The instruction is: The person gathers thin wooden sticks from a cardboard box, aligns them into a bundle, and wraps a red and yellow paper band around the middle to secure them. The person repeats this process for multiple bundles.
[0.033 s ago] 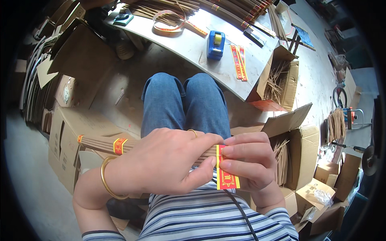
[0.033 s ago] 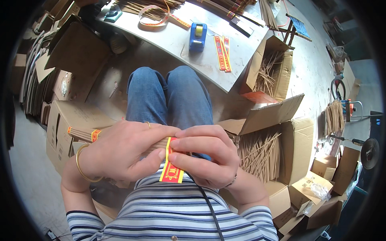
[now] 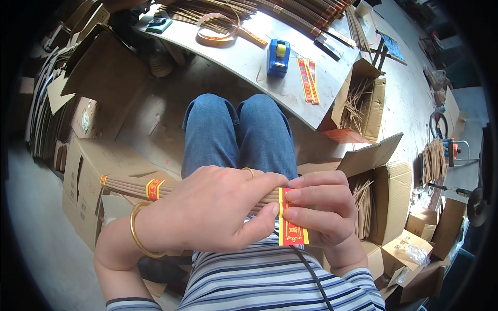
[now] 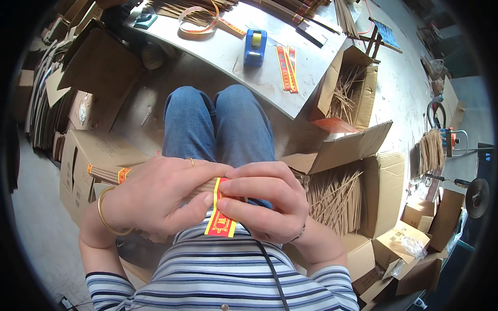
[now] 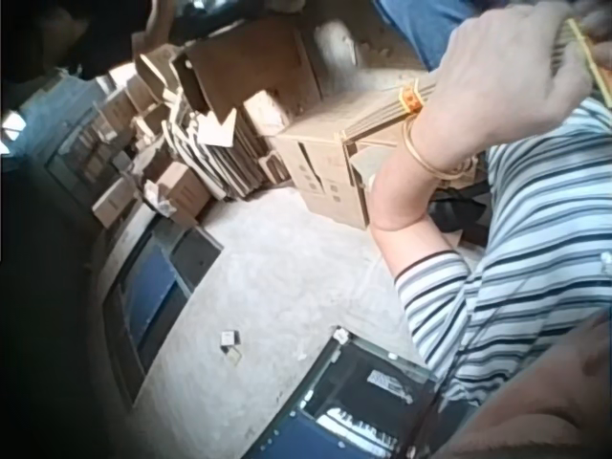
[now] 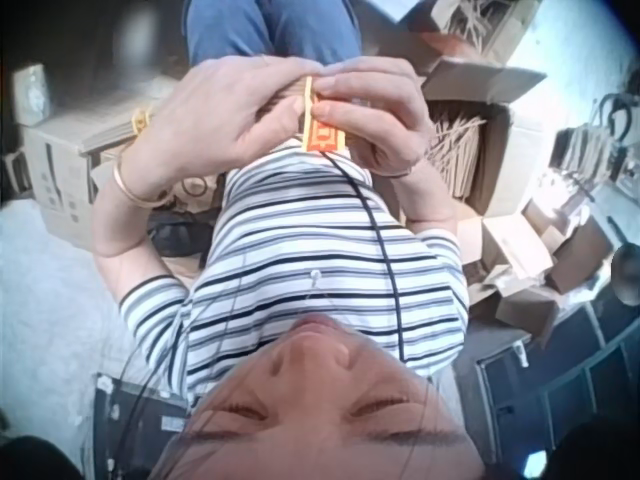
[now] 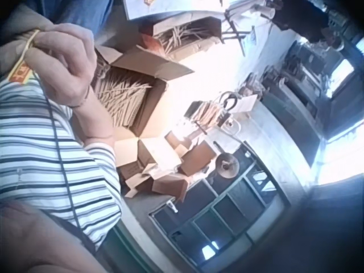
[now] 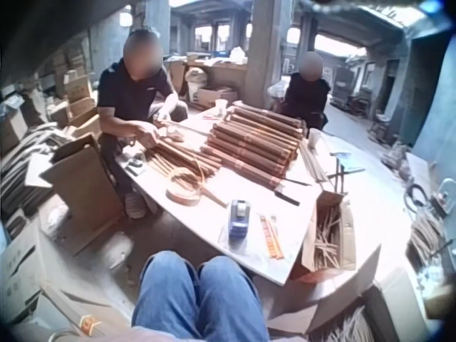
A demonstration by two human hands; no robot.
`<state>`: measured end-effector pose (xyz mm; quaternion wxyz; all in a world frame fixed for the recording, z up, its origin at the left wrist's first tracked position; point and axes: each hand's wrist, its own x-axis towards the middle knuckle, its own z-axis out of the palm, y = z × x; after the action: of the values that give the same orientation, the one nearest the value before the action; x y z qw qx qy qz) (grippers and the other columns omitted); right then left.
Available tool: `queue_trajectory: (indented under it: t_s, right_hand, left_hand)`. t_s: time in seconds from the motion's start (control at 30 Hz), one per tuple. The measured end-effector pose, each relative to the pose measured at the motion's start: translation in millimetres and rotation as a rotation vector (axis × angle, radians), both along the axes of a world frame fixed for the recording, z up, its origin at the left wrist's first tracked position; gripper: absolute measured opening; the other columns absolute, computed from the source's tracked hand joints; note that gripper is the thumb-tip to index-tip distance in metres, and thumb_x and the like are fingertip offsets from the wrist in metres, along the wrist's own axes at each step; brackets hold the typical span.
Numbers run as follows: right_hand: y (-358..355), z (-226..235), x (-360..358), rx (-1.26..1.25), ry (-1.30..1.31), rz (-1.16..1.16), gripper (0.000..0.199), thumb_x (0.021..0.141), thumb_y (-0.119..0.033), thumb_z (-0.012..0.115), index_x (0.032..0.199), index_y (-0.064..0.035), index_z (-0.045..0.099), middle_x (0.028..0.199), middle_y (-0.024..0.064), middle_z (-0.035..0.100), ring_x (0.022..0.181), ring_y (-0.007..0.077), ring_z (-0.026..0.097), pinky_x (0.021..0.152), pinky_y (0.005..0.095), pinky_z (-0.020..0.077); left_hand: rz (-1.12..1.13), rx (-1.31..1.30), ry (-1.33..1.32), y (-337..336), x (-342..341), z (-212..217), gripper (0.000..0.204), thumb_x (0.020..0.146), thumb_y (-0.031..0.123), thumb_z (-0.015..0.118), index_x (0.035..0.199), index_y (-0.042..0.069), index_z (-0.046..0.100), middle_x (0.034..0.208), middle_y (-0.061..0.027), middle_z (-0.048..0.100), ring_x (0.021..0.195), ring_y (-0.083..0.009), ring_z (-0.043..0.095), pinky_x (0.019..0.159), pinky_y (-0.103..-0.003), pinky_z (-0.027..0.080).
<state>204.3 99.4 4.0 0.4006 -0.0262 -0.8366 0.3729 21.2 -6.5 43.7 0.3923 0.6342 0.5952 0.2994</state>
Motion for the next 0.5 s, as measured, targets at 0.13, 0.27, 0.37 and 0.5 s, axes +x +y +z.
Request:
queue_trajectory:
  t_s: [0.13, 0.27, 0.37, 0.5]
  right_hand:
    - [4.3, -3.0, -1.8, 0.076, 0.036, 0.037, 0.025, 0.069, -0.011, 0.074, 0.094, -0.0084, 0.072, 0.099, 0.0071, 0.066, 0.088, 0.0233, 0.063, 0.069, 0.0304, 0.0534]
    - [12.9, -0.8, -2.9, 0.175, 0.045, 0.093, 0.027, 0.068, -0.011, 0.074, 0.095, -0.0081, 0.072, 0.100, 0.0074, 0.065, 0.087, 0.0234, 0.063, 0.068, 0.0307, 0.0535]
    - [12.9, 1.5, -1.7, 0.127, 0.016, 0.084, 0.027, 0.068, -0.009, 0.074, 0.095, -0.0081, 0.072, 0.101, 0.0078, 0.065, 0.089, 0.0235, 0.063, 0.070, 0.0303, 0.0534]
    - [1.5, 3.9, -1.6, -0.029, -0.015, 0.018, 0.027, 0.070, -0.006, 0.075, 0.097, -0.0082, 0.071, 0.103, 0.0082, 0.063, 0.092, 0.0239, 0.062, 0.074, 0.0303, 0.0529]
  left_hand:
    - [-0.019, -0.007, -0.031, 0.3, -1.2, 0.9, 0.034, 0.088, 0.025, 0.053, 0.110, 0.000, 0.060, 0.082, -0.0156, 0.067, 0.072, -0.0344, 0.066, 0.062, -0.041, 0.052]
    - [-0.077, -0.151, -0.053, 2.9, -5.6, 11.8, 0.036, 0.088, 0.019, 0.051, 0.119, 0.002, 0.058, 0.095, -0.0183, 0.068, 0.084, -0.0362, 0.066, 0.071, -0.042, 0.052]
    - [0.004, 0.016, -0.063, 0.7, -0.8, 4.1, 0.031, 0.089, 0.022, 0.054, 0.108, -0.001, 0.059, 0.084, -0.0168, 0.066, 0.073, -0.0356, 0.065, 0.062, -0.043, 0.052]
    - [0.016, 0.012, -0.044, 1.5, -0.1, 6.8, 0.031, 0.089, 0.022, 0.055, 0.110, 0.000, 0.057, 0.085, -0.0179, 0.065, 0.075, -0.0365, 0.065, 0.064, -0.043, 0.051]
